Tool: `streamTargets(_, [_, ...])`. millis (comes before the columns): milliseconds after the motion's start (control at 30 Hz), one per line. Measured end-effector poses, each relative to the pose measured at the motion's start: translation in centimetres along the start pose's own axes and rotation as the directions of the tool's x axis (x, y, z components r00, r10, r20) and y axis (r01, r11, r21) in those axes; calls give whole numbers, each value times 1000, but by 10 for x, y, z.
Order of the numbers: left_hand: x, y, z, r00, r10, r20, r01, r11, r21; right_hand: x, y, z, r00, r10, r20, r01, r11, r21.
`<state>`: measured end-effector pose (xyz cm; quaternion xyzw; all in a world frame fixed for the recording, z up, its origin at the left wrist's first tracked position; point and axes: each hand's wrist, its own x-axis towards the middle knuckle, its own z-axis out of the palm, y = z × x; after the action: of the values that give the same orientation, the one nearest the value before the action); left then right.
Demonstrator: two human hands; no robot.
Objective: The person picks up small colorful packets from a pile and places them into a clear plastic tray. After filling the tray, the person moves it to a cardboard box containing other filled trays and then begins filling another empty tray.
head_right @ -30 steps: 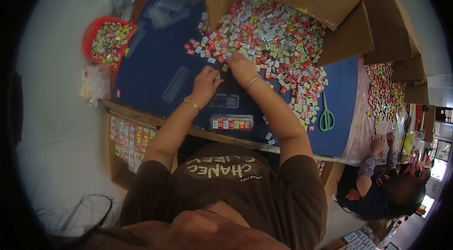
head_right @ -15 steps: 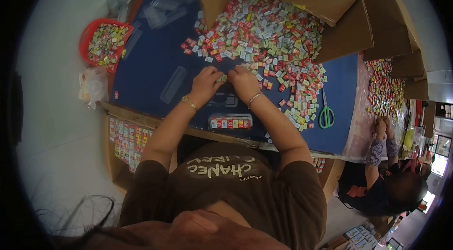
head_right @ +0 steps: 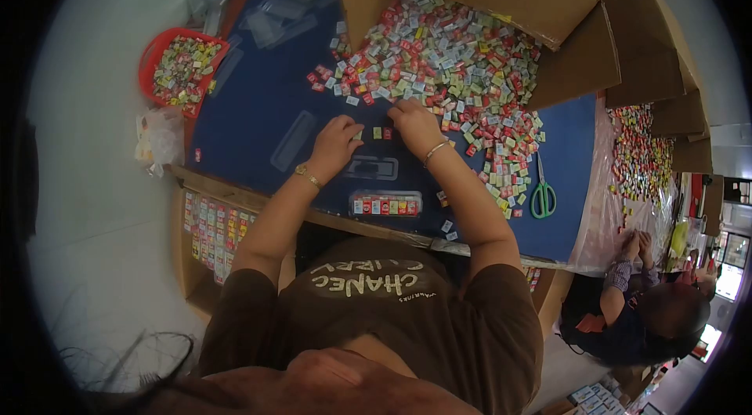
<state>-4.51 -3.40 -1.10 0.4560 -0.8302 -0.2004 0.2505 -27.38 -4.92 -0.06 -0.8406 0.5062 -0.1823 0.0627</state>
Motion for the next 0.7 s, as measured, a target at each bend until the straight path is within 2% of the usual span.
streamTargets(67, [-2, -2, -1, 999, -31, -26, 31, 1000, -4, 6, -9, -6, 1000, 4, 10, -4, 1000, 18])
streamTargets(133, [-4, -2, -3, 997, -56, -48, 55, 998, -10, 13, -32, -12, 994, -60, 86, 47, 988, 147])
streamTargets(267, [-7, -3, -5, 998, -62, -33, 63, 998, 14, 13, -47, 9, 980, -109, 167, 95, 992, 88])
streamTargets(367, [-7, -1, -7, 998, -49, -34, 49, 999, 15, 6, -40, -1, 992, -47, 119, 33, 992, 120])
streamTargets(433, [-5, 2, -4, 998, -42, -38, 42, 999, 3, -4, -25, -7, 995, 51, 84, -55, 997, 50])
streamTargets(467, [-4, 3, -1, 999, -33, -31, 33, 999, 4, -8, -20, -8, 984, 121, 130, -128, 991, 43])
streamTargets(500, [-2, 6, 0, 999, -22, -24, 22, 1000, 6, -11, -14, -10, 984, 121, 131, -127, 991, 37])
streamTargets(567, [-2, 10, 0, 998, -32, -47, 32, 999, -6, -16, -3, -10, 994, 105, 7, -105, 993, -46])
streamTargets(700, [7, 17, -9, 995, -77, -65, 76, 997, -19, -8, 16, 0, 998, 29, -61, -37, 992, -124])
